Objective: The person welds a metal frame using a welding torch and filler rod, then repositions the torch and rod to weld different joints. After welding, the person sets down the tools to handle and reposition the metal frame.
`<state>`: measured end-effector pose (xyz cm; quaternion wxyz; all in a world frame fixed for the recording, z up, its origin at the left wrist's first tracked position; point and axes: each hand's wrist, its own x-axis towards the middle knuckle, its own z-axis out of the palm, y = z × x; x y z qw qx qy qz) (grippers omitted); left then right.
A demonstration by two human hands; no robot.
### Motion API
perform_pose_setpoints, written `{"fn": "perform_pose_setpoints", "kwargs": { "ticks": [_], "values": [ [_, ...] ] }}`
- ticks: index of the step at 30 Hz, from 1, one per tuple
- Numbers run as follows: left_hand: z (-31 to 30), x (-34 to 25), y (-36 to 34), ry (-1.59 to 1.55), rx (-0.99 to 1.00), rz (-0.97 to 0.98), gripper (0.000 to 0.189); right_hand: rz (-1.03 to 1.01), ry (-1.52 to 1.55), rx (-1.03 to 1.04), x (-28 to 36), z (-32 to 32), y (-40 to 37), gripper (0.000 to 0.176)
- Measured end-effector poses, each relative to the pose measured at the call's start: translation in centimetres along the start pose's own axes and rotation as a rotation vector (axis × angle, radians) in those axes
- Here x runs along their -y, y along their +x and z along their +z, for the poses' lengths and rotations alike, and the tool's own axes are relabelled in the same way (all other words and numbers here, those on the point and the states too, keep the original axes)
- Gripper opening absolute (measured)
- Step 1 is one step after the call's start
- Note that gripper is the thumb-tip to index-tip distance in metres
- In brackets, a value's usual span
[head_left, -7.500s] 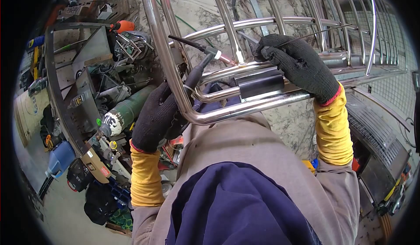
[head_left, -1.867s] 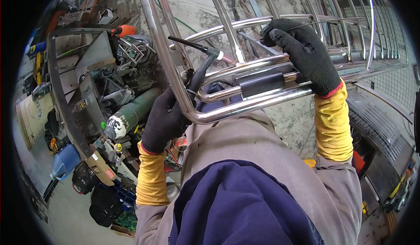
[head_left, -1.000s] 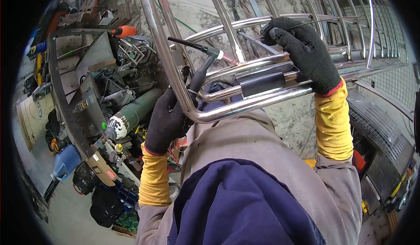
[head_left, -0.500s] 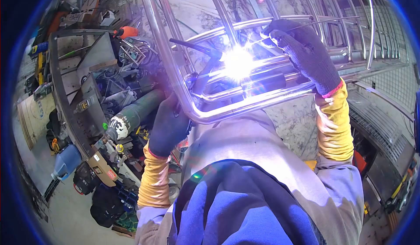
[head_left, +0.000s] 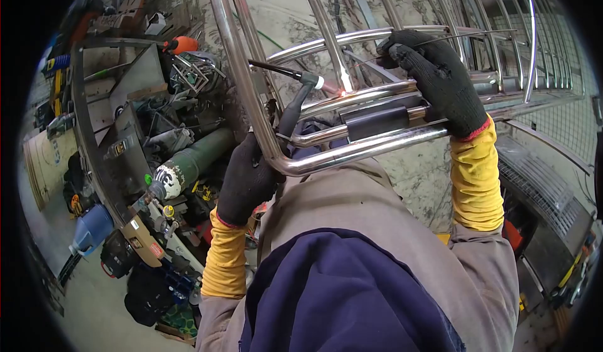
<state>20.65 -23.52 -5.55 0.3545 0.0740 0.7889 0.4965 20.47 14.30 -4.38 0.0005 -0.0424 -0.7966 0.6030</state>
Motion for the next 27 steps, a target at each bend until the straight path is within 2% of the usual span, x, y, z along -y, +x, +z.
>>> {"fn": "perform_pose_setpoints", "kwargs": {
  "ticks": [3, 7, 10, 12, 18, 22, 24, 25, 27],
  "values": [
    [0.3, 0.1, 0.0, -0.001, -0.035, 0.043, 0.048, 0.014, -0.009, 0.034, 0.2, -0.2, 0.3, 0.028],
    [0.2, 0.6, -0.1, 0.023, -0.035, 0.003, 0.05, -0.013, -0.051, 0.016, 0.0, -0.3, 0.2, 0.028],
    [0.1, 0.3, 0.0, 0.064, -0.018, 0.082, 0.04, -0.004, -0.051, 0.023, 0.2, -0.3, 0.2, 0.028],
    [0.3, -0.6, 0.1, -0.174, -0.081, -0.171, 0.028, 0.016, -0.042, 0.017, 0.1, -0.3, 0.1, 0.029],
    [0.2, -0.5, 0.1, -0.049, -0.076, -0.068, 0.024, -0.035, -0.068, 0.025, -0.2, -0.3, 0.2, 0.026],
    [0.8, -1.7, 0.0, -0.154, -0.081, -0.169, 0.016, -0.046, -0.083, 0.043, -0.3, -0.4, 0.4, 0.025],
    [1.0, -1.6, 0.0, -0.066, -0.089, -0.022, 0.018, -0.032, -0.094, 0.029, -0.4, -0.3, 0.3, 0.024],
    [0.9, -1.6, -0.2, -0.064, -0.092, -0.022, 0.018, -0.034, -0.092, 0.029, -0.5, -0.4, 0.4, 0.024],
    [0.6, -1.5, -0.7, 0.069, -0.043, 0.119, 0.018, 0.075, 0.017, 0.06, -0.7, -0.6, 0.6, 0.024]
  ]
}}
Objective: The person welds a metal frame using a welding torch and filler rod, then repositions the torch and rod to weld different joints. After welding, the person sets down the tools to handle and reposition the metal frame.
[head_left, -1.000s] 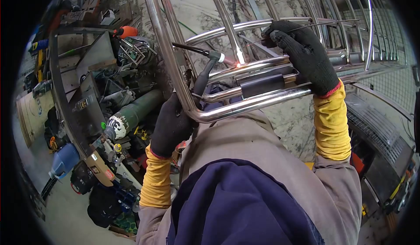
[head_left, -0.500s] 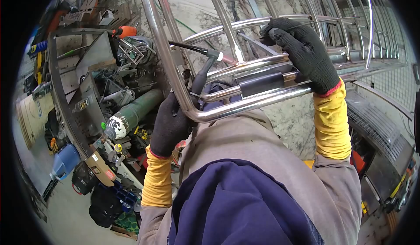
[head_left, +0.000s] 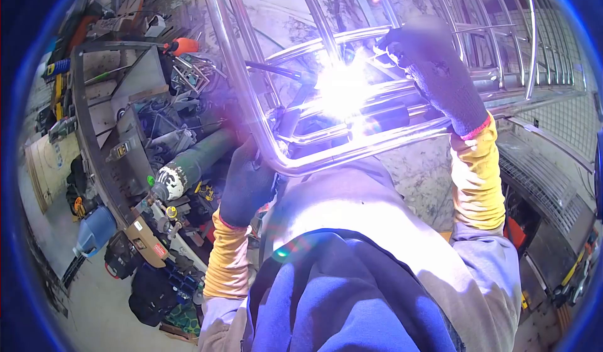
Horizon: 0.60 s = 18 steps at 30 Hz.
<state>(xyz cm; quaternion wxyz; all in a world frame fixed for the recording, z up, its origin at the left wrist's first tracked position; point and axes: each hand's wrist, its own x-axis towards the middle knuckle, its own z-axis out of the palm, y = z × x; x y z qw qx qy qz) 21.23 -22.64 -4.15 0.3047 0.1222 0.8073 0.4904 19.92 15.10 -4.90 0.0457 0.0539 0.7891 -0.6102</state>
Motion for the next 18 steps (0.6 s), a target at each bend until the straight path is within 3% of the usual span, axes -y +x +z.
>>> {"fn": "perform_pose_setpoints", "kwargs": {
  "ticks": [1, 5, 7, 8, 14, 16, 18],
  "values": [
    [0.1, 0.6, 0.1, -0.031, -0.014, 0.007, 0.017, 0.003, 0.108, -0.023, -0.6, 0.3, -0.1, 0.023],
    [0.4, 0.9, 0.3, -0.177, -0.053, 0.024, 0.017, -0.053, 0.019, -0.048, -0.4, 0.3, -0.4, 0.022],
    [0.6, 0.5, 0.2, -0.343, -0.072, -0.109, 0.018, -0.04, 0.108, -0.051, -0.3, 0.4, -0.4, 0.022],
    [-0.3, 0.4, 0.5, -0.009, 0.045, -0.078, 0.02, -0.042, 0.108, -0.05, -0.1, 0.6, -0.5, 0.022],
    [0.3, 1.3, 0.3, -0.043, 0.017, -0.063, 0.022, -0.092, 0.107, -0.098, 0.6, 0.7, -0.2, 0.023],
    [1.3, 0.7, 0.0, -0.437, -0.156, -0.271, 0.022, -0.043, 0.08, -0.156, 1.1, 0.6, -0.1, 0.025],
    [1.8, 1.7, 0.2, -0.455, -0.186, -0.215, 0.021, -0.051, 0.086, -0.191, 1.2, 0.3, 0.2, 0.026]
  ]
}}
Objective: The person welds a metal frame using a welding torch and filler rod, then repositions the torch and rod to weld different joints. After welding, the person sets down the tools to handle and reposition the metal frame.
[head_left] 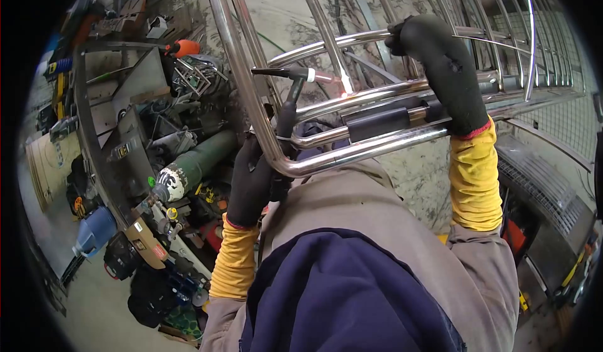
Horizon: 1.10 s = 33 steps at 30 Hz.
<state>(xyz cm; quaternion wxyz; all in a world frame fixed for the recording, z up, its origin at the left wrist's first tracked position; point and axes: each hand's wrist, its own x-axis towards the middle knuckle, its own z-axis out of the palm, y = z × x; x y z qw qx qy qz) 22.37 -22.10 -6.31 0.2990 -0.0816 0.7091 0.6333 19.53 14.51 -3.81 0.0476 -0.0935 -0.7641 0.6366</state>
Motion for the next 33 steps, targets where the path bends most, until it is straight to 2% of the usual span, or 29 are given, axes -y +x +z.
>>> {"fn": "perform_pose_setpoints", "kwargs": {
  "ticks": [2, 7, 14, 18, 20, 22, 26, 28, 29, 30, 32, 33],
  "values": [
    [-0.2, 0.2, 0.0, -0.026, -0.023, 0.059, 0.021, -0.011, 0.01, -0.027, 0.2, 0.0, 0.3, 0.028],
    [-1.0, -0.3, 0.1, -0.08, 0.037, -0.074, 0.024, -0.003, -0.018, -0.15, 0.9, -0.6, 0.5, 0.034],
    [-1.7, -0.8, 0.6, -0.092, 0.016, -0.116, 0.028, -0.017, -0.013, -0.24, 1.1, -0.9, 0.5, 0.036],
    [-1.8, 0.2, 1.0, -0.055, -0.013, 0.013, 0.034, -0.06, -0.036, -0.237, 0.0, -1.8, 0.5, 0.037],
    [-2.1, 0.1, 1.0, -0.01, -0.001, 0.075, 0.036, -0.108, -0.148, -0.284, -1.3, -3.0, 0.4, 0.037],
    [-2.6, -0.8, 0.9, -0.136, 0.088, -0.147, 0.042, -0.148, -0.236, -0.281, -1.9, -4.0, 0.4, 0.037],
    [-2.0, -0.5, 0.7, -0.172, 0.14, -0.19, 0.05, -0.321, -0.58, -0.275, -2.6, -6.1, 0.3, 0.035],
    [-1.7, -0.7, 0.3, -0.148, 0.23, -0.354, 0.068, -0.405, -0.744, -0.282, -3.0, -6.7, 0.1, 0.035],
    [-1.3, 0.0, 0.0, -0.14, 0.236, -0.334, 0.075, -0.447, -0.823, -0.287, -3.1, -6.8, 0.0, 0.035],
    [-1.2, 0.2, -0.4, -0.158, 0.26, -0.325, 0.07, -0.489, -0.898, -0.292, -3.3, -6.7, 0.0, 0.035],
    [-1.1, 1.0, -0.9, -0.133, 0.327, -0.256, 0.039, -0.573, -1.046, -0.307, -3.5, -6.1, -0.1, 0.035],
    [-0.3, 0.3, -1.6, -0.083, 0.278, -0.252, 0.034, -0.583, -1.029, -0.322, -3.1, -5.4, -0.1, 0.035]
  ]
}}
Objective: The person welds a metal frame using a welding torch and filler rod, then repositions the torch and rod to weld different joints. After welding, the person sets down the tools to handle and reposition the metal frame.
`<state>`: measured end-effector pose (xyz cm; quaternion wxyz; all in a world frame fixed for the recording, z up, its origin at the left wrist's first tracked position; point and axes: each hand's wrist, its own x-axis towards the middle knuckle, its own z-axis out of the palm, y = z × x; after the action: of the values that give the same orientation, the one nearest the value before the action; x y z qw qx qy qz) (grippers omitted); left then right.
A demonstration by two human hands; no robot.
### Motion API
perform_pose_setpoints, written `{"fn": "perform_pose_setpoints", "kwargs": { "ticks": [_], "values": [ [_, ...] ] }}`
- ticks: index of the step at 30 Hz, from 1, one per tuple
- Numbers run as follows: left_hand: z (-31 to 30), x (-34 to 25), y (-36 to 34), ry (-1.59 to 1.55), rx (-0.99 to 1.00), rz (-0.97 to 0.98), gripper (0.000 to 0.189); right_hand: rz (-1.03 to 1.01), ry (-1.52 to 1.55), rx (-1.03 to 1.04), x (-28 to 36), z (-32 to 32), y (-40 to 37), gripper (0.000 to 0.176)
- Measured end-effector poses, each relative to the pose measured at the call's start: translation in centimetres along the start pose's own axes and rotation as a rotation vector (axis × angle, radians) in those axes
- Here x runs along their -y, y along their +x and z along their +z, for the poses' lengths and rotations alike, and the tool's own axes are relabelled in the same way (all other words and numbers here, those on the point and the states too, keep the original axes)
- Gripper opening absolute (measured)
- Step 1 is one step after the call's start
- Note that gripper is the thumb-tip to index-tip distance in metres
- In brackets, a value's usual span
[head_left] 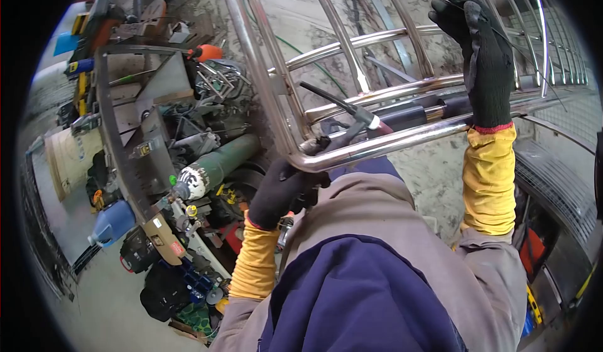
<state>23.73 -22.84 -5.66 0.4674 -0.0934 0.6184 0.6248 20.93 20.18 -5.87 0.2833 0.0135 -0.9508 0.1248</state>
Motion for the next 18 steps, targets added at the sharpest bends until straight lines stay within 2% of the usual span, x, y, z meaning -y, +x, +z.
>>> {"fn": "perform_pose_setpoints", "kwargs": {
  "ticks": [2, 3, 5, 7, 8, 9, 11, 15, 18],
  "values": [
    [0.0, 0.2, -0.9, 0.052, 0.009, -0.035, 0.035, 0.199, 0.627, -0.036, 2.1, 0.0, 0.8, 0.035],
    [0.1, 0.4, -1.3, 0.088, 0.03, -0.082, 0.035, 0.192, 0.638, -0.051, 2.4, 0.1, 0.9, 0.035],
    [0.8, 1.0, -2.2, 0.079, -0.004, -0.016, 0.036, 0.254, 0.748, -0.086, 2.8, 0.4, 1.1, 0.035],
    [0.8, 1.5, -3.1, 0.064, -0.004, -0.07, 0.057, 0.317, 0.858, -0.114, 2.9, 0.7, 1.1, 0.036],
    [1.1, 1.6, -3.8, 0.071, -0.047, -0.098, 0.06, 0.349, 0.913, -0.125, 2.9, 0.8, 1.2, 0.036],
    [1.3, 2.0, -4.2, 0.074, -0.056, -0.091, 0.06, 0.342, 0.923, -0.13, 2.8, 0.9, 1.3, 0.036],
    [1.8, 3.1, -5.0, 0.084, -0.15, -0.04, 0.066, 0.476, 0.978, -0.141, 2.7, 1.2, 1.4, 0.038],
    [2.5, 4.1, -7.4, 0.087, -0.179, -0.034, 0.07, 0.53, 1.136, -0.114, 3.8, 0.7, 2.0, 0.04],
    [2.9, 6.4, -9.3, 0.043, -0.294, 0.021, 0.069, 0.535, 1.243, -0.09, 3.9, 0.6, 2.1, 0.039]
  ]
}}
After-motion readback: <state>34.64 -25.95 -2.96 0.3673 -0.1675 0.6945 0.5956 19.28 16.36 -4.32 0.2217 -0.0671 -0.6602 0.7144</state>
